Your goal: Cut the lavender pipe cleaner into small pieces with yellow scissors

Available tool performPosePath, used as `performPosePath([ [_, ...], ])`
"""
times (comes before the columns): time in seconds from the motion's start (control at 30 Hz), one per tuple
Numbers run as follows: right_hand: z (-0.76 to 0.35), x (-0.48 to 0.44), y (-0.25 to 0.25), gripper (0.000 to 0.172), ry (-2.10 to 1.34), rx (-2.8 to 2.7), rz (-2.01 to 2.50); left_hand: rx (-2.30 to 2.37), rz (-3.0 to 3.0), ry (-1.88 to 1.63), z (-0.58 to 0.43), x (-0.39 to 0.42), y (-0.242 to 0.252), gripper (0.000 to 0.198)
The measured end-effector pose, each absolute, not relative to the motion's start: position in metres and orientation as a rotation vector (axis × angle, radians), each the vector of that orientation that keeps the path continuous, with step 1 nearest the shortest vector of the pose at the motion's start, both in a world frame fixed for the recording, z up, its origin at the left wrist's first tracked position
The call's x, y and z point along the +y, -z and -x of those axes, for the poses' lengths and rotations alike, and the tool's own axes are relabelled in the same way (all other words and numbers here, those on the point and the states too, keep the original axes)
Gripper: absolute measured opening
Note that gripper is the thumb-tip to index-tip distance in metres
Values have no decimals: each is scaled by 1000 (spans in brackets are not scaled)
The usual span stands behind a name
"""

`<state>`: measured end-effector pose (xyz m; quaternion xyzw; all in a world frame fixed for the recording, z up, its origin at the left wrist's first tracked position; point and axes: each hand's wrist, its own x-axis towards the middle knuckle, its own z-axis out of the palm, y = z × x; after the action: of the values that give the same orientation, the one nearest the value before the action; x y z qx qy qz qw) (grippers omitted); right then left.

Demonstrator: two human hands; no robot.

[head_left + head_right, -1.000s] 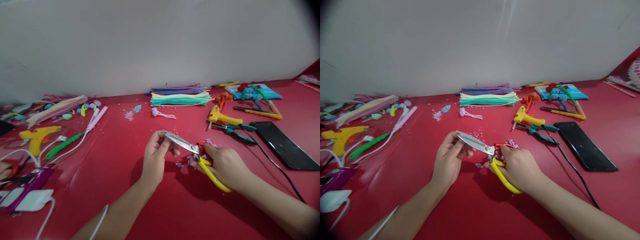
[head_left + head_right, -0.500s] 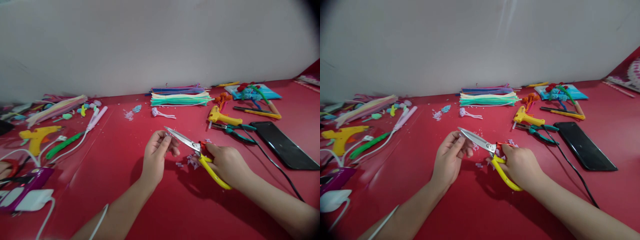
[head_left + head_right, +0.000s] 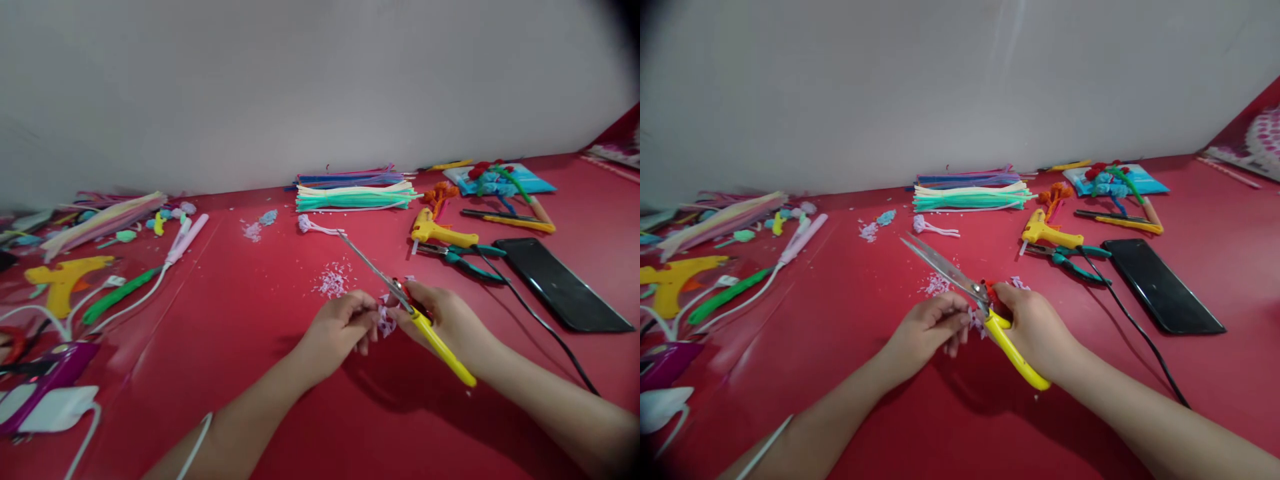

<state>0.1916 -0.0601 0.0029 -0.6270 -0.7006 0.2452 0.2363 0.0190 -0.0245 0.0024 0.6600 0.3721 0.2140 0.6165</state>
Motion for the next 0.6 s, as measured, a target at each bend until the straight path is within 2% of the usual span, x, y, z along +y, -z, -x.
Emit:
performPosePath([
  [0.13,-189,-62,-2,13,-738,-1946,1648,908,-1805,-403,-19,-29,-3,16],
  [0.27,-187,-63,0,12,-690,-1954,1656,941,-1999,-465,-21,-30,-7,14],
  [0.47,-184,-66,5,11,-759,-1901,1666,987,-2029,-504,-24,-33,-3,13],
  [0.6,-185,-65,3,17,-710,-1929,1677,1036,-1933,-611,-23,-32,0,9],
])
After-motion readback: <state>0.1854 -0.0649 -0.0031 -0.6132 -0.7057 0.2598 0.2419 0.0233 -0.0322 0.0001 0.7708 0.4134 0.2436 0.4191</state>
